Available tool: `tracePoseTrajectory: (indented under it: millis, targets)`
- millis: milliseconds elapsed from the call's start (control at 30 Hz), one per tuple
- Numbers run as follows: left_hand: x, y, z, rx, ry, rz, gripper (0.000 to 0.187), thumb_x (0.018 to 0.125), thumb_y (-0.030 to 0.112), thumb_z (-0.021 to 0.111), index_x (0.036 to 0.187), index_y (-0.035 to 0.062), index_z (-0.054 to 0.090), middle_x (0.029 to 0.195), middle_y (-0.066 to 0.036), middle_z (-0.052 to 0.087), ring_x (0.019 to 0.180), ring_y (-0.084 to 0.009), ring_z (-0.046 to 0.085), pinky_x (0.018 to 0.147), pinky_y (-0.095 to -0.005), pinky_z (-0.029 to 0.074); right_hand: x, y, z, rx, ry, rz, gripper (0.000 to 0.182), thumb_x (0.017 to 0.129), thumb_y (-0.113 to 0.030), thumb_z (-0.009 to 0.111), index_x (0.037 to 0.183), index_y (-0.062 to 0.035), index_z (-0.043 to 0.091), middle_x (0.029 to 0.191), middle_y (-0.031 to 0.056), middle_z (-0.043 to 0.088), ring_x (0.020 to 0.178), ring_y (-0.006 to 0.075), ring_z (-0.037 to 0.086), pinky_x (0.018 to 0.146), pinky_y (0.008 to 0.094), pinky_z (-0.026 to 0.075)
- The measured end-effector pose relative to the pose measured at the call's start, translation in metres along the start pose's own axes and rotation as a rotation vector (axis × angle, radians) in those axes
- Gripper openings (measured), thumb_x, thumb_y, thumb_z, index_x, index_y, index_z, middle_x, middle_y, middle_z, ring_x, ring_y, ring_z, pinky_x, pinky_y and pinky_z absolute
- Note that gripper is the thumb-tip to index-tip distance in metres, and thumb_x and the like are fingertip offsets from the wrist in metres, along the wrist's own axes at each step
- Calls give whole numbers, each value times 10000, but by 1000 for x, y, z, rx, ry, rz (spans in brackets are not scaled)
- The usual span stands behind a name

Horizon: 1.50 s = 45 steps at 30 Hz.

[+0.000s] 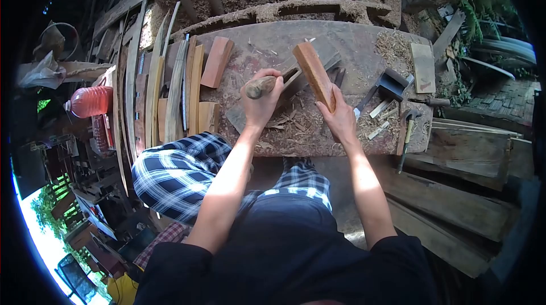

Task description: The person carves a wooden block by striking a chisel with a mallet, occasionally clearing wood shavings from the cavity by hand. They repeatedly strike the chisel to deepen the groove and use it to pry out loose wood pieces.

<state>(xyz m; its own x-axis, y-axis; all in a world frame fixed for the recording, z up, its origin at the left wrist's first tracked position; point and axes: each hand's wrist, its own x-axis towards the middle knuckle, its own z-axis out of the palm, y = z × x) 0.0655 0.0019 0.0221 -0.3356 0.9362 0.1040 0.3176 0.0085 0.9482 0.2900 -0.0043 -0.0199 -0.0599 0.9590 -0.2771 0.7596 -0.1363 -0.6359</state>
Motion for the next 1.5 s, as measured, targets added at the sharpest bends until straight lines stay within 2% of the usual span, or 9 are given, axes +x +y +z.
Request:
tracePoseTrajectory:
  millis: [300, 467, 600, 867, 967, 1033, 1067, 1367, 1500]
  targets:
    - [0, -10, 23, -13, -60, -27, 109, 903, 117, 734, 981, 41, 737, 890, -22, 738, 838, -90, 672, 770, -271, 530, 1, 0, 1, 5, 1, -21, 703, 889, -420, 718, 1490, -204, 424, 1061, 265, 722, 1001, 492, 681, 842, 549, 559]
    - [-15, -11, 35, 120, -84, 84, 143, 847, 71, 752, 973, 17, 709, 962, -125, 754, 886, -263, 745, 801, -319, 557, 1, 2, 13, 22, 2, -18, 697, 893, -425, 715, 1496, -216, 432, 1054, 250, 730, 1000, 477, 694, 845, 544, 563]
    - [-23, -2, 44, 77, -13, 254, 184, 815, 33, 758, 986, 17, 689, 1014, -163, 727, 933, -318, 737, 808, -372, 574, 2, 8, 4, 9, 38, -10, 707, 883, -411, 726, 1494, -214, 430, 1061, 254, 727, 1004, 477, 691, 844, 541, 563]
    - [-23, -15, 37, 88, -16, 215, 185, 821, 35, 759, 991, 21, 689, 992, -154, 731, 934, -308, 740, 806, -361, 575, 0, 3, 3, 24, -3, -3, 711, 882, -414, 735, 1491, -219, 425, 1065, 259, 723, 1008, 480, 686, 841, 543, 561]
    - [-19, -9, 33, 68, -8, 183, 160, 849, 41, 746, 1000, 23, 695, 933, -128, 738, 876, -249, 747, 772, -328, 566, 0, 6, 4, 34, 26, -18, 712, 882, -416, 734, 1491, -215, 423, 1061, 257, 724, 1003, 480, 688, 839, 546, 561]
    - [-19, 4, 29, -43, 7, 28, 133, 880, 51, 732, 1007, 23, 702, 880, -99, 742, 822, -169, 733, 741, -294, 553, -1, 8, 6, 37, 19, -23, 711, 883, -418, 732, 1490, -216, 424, 1058, 256, 725, 1001, 479, 689, 838, 548, 562]
    - [-16, -1, 31, -14, 59, 85, 115, 893, 58, 728, 1001, 22, 708, 859, -80, 743, 802, -115, 708, 731, -275, 546, -2, 10, 7, 35, 6, -9, 706, 886, -421, 728, 1491, -222, 423, 1056, 254, 726, 1001, 478, 689, 840, 549, 563]
    - [-7, -15, 34, 1, 5, 87, 141, 866, 75, 743, 994, 27, 713, 877, -100, 743, 821, -177, 738, 739, -305, 552, -1, 10, 14, 46, 12, 0, 705, 898, -431, 714, 1502, -225, 415, 1086, 257, 722, 1009, 485, 688, 849, 549, 565]
    - [-5, -10, 35, 75, -29, 75, 111, 873, 75, 745, 975, 33, 732, 918, -72, 766, 829, -119, 727, 753, -272, 558, -7, 9, 12, 50, 13, 13, 718, 897, -430, 718, 1507, -206, 414, 1104, 263, 717, 1030, 482, 684, 868, 542, 561]
